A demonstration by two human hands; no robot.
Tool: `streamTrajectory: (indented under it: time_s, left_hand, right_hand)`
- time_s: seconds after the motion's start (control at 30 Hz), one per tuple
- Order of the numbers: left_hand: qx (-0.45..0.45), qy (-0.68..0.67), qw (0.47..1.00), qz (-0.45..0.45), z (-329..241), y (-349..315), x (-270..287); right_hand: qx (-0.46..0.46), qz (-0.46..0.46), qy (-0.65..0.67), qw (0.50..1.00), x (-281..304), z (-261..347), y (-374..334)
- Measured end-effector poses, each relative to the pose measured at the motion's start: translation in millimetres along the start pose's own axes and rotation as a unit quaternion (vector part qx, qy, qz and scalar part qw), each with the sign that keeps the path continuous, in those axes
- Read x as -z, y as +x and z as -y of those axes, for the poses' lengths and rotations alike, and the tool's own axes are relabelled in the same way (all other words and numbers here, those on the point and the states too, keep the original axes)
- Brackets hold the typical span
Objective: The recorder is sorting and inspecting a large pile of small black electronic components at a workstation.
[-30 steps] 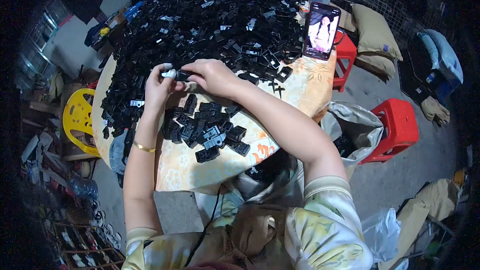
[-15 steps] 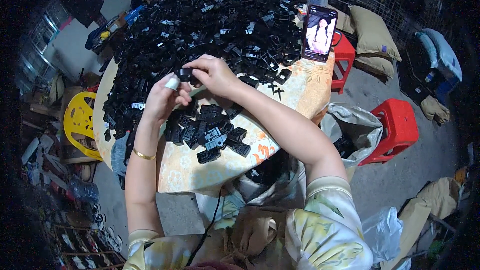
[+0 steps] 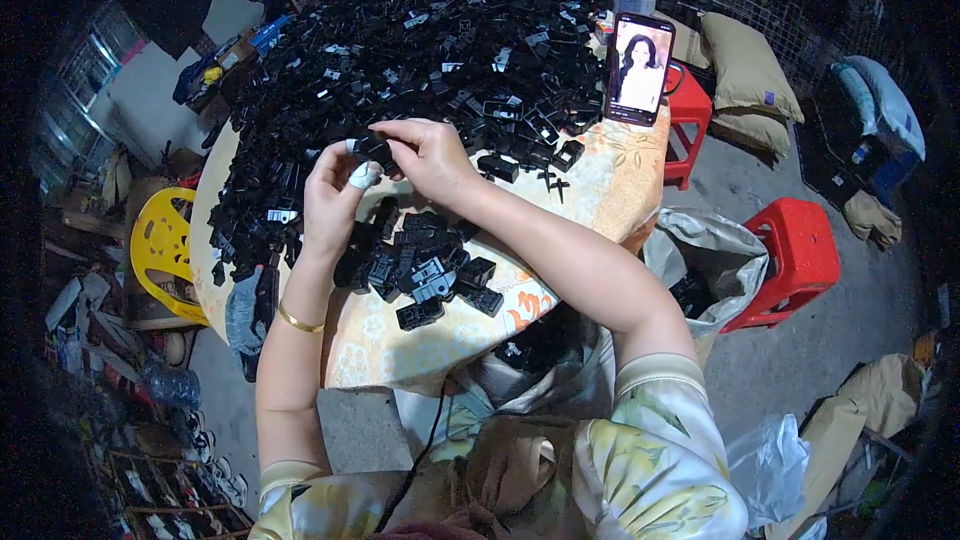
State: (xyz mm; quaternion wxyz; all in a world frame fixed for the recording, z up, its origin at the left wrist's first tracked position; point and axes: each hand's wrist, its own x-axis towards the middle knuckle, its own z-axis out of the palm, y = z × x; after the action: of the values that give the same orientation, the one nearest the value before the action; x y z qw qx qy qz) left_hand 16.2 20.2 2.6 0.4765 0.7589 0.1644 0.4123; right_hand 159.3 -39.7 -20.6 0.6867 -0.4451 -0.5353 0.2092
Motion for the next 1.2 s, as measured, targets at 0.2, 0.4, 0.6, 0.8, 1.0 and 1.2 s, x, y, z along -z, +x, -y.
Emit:
streamTrajectory:
  time_s: [0.2, 0.4, 0.6, 0.8, 1.0, 1.2]
  left_hand:
    - [0.016, -0.007, 1.000, -0.016, 0, 2, 2]
    - [0.014, -0.006, 1.000, -0.021, 6, 4, 7]
    - [0.010, -0.018, 1.000, -0.016, 1, 3, 2]
    - [0.031, -0.005, 0.999, -0.019, 0, 2, 3]
    - [0.093, -0.150, 0.982, -0.065, 0, -7, -18]
    - [0.138, -0.227, 0.961, -0.075, -1, -4, -18]
  right_hand:
    - [-0.012, -0.010, 0.011, 1.000, -1, 10, -4]
    - [0.103, 0.003, -0.165, 0.981, 3, 2, -2]
    - [0.205, -0.062, -0.238, 0.947, 2, 13, -4]
    - [0.212, -0.039, -0.270, 0.938, 4, 10, -2]
    - [0.231, -0.050, -0.316, 0.919, -2, 10, -7]
    - [0.229, 0.014, -0.288, 0.930, 0, 7, -7]
